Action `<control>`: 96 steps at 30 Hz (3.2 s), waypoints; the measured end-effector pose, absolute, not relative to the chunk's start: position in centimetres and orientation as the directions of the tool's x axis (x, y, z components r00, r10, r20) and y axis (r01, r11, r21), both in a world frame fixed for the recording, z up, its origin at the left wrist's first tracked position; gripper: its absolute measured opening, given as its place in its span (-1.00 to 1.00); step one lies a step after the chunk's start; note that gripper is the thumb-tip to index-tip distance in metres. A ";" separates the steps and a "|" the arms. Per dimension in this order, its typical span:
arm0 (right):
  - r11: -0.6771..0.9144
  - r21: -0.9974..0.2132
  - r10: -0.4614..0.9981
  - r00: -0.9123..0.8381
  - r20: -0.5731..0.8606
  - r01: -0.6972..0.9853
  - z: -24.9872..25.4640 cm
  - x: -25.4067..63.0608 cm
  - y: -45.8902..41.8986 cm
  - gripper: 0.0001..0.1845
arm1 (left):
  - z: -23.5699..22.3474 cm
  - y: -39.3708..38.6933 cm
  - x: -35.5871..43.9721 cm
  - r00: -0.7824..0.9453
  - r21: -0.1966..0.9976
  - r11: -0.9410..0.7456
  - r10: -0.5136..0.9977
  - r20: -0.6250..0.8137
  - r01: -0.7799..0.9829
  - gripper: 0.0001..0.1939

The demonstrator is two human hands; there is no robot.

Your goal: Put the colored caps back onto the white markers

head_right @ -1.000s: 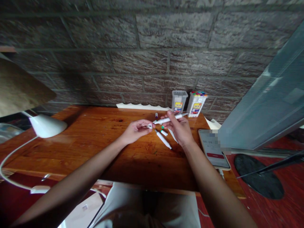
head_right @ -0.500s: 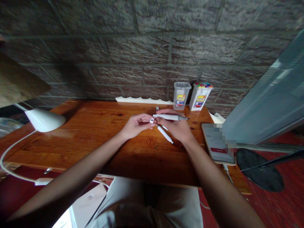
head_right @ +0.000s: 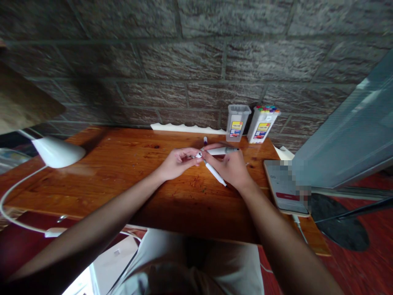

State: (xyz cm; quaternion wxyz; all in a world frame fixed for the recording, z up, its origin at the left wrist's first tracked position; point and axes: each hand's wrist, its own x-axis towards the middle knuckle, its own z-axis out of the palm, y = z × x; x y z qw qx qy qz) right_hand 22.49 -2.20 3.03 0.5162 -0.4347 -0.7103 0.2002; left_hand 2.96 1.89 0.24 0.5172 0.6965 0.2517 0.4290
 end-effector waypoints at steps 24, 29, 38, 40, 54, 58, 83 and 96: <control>0.537 -0.809 0.836 -0.025 0.548 0.239 3.2 22.3 -2.4 -0.78 | 0.5 2.0 2.9 0.557 0.929 -0.340 0.747 0.362 -0.148 -0.72; 0.543 -0.780 0.827 -0.034 0.562 0.310 2.8 22.3 -2.1 -0.76 | 0.2 2.1 2.9 0.574 0.937 -0.326 0.747 0.336 -0.123 -0.71; 0.563 -0.794 0.823 -0.070 0.563 0.231 2.9 22.7 -2.3 -0.77 | 0.6 1.7 3.2 0.556 0.940 -0.313 0.761 0.334 -0.137 -0.70; 0.580 -0.766 0.810 -0.104 0.577 0.278 2.8 22.5 -2.4 -0.78 | 0.5 1.8 3.1 0.557 0.935 -0.325 0.754 0.347 -0.141 -0.70; 0.400 -0.784 0.761 0.304 0.573 0.475 3.1 26.2 -0.2 -0.61 | -0.3 3.4 2.1 0.440 0.910 -0.415 0.817 0.372 0.000 -0.65; 0.417 -0.760 0.808 0.179 0.561 0.499 2.3 24.5 -0.5 -0.54 | -0.2 4.5 0.8 0.337 0.893 -0.442 0.856 0.391 0.085 -0.60; 0.298 -0.948 0.953 -0.083 0.290 0.113 3.4 22.0 -1.7 -0.50 | -0.2 2.6 1.9 0.428 0.812 -0.568 0.772 0.470 0.135 -0.67; 0.383 -0.917 0.922 -0.106 0.372 0.110 2.2 21.0 -2.3 -0.64 | -0.1 2.0 3.0 0.490 0.870 -0.492 0.749 0.445 -0.038 -0.71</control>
